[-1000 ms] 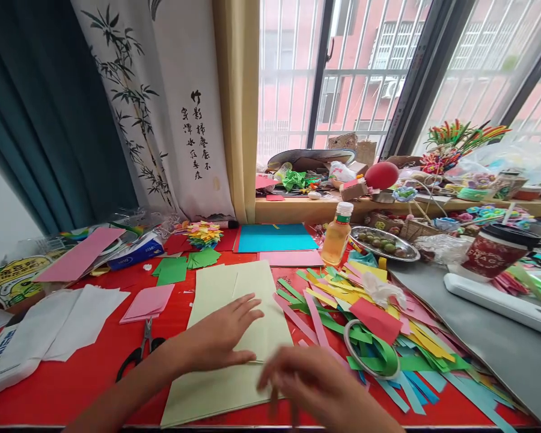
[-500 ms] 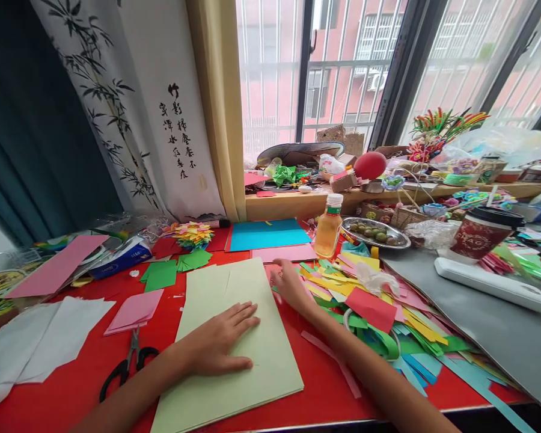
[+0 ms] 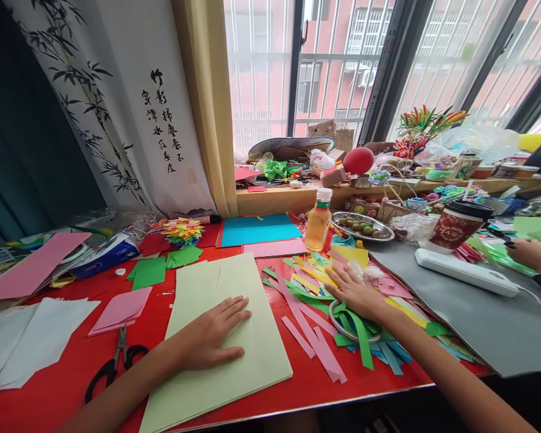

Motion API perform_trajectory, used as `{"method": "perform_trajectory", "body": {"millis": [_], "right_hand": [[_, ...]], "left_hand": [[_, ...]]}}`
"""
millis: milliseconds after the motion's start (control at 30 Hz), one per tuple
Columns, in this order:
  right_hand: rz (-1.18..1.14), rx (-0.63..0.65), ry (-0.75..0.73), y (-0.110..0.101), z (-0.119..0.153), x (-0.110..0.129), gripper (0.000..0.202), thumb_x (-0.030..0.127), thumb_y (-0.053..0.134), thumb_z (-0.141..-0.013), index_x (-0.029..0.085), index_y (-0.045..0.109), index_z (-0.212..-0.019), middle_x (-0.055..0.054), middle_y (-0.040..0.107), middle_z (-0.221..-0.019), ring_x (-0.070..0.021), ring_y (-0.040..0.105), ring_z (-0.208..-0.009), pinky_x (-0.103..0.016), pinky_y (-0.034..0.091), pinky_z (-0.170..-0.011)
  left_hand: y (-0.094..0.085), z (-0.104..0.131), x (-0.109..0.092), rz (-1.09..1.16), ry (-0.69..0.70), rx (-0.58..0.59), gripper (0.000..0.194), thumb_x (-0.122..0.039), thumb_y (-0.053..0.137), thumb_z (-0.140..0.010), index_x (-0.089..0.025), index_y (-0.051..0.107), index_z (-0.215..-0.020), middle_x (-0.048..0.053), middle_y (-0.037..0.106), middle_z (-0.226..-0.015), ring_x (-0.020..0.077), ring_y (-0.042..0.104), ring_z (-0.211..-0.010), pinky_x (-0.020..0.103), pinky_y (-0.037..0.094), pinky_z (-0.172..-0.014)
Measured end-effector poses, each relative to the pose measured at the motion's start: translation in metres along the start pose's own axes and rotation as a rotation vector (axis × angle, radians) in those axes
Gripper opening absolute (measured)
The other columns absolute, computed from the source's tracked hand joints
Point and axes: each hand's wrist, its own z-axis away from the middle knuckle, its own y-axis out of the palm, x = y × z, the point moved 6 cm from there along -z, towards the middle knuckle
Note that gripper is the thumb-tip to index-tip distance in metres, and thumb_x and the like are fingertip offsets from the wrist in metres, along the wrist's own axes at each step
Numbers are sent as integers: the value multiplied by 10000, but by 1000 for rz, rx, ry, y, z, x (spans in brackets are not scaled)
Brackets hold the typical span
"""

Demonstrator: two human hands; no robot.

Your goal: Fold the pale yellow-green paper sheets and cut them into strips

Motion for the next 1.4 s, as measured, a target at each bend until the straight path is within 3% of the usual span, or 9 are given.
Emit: {"method": "perform_trajectory", "body": {"millis": [133,400,600,700,767,867,1033,1200,1400], "right_hand": [[6,4,10,30,7,-17,553,511,158,-866,286,186,-1370,-6,189,-1422,-287,100,-1304,-609,44,-982],[-152,-36,36,15,5,-15,566,512,220,-848,276,227,-1362,-2,243,-1402,-269,117,-1301,-573,37,-1003],[-253,-192,107,-29,12,-21,582,439,49,-886,165,179,-1382,-68,263,-1397,-202,258,-1270,-415,211,-1037],[-224,-406,153,-67,21,-7,587,500,239,-856,165,295,-1334,-106,353,-1354,-264,268,-1264,-501,107,-1042],[-267,-524,142,-89,25,21,573,493,355,-826,186,331,-1309,-115,408,-1315,-286,341,-1220,-494,219,-1010],[-600,-366,53,-94,12,82,453,465,410,-813,239,451,-1203,-87,585,-1102,-256,555,-982,-415,446,-814],[-1038,104,-27,-47,-39,173,241,421,566,-712,210,649,-792,-52,652,-839,-217,604,-763,-334,490,-637],[-1236,111,97,-14,-69,192,386,389,602,-680,173,584,-1000,-131,490,-1224,-267,511,-1051,-384,469,-797],[-1498,194,101,-4,-71,194,289,361,497,-769,184,562,-988,-124,554,-1125,-208,600,-921,-366,487,-797]], "left_hand": [[1,0,1,8,-6,-7,615,-538,387,-791,-182,354,-1291,106,255,-1405,249,210,-1291,408,215,-1052],[1,0,2,26,-16,11,634,-568,368,-787,-193,344,-1297,102,243,-1410,236,186,-1300,401,203,-1055],[1,1,2,42,-11,32,761,-653,374,-727,-188,297,-1324,106,218,-1418,236,163,-1305,408,188,-1059],[-1,1,-1,16,1,-6,719,-610,401,-744,-158,341,-1301,123,294,-1385,240,238,-1282,393,234,-1045],[-2,1,-3,-9,20,-39,654,-551,432,-759,-132,400,-1261,139,374,-1338,244,315,-1247,372,287,-1021],[-2,2,-8,-50,53,-73,566,-474,454,-774,-102,462,-1200,162,452,-1273,256,401,-1191,363,350,-977],[-6,3,-9,-32,76,-118,457,-450,419,-807,-136,504,-1127,133,519,-1214,245,467,-1134,362,422,-906],[-7,3,26,-56,-181,-229,446,-408,304,-868,-133,458,-1183,133,455,-1276,244,353,-1223,418,309,-999],[11,4,54,21,-348,-140,617,-518,238,-848,-115,299,-1311,144,222,-1411,258,150,-1304,454,181,-1047]]}}
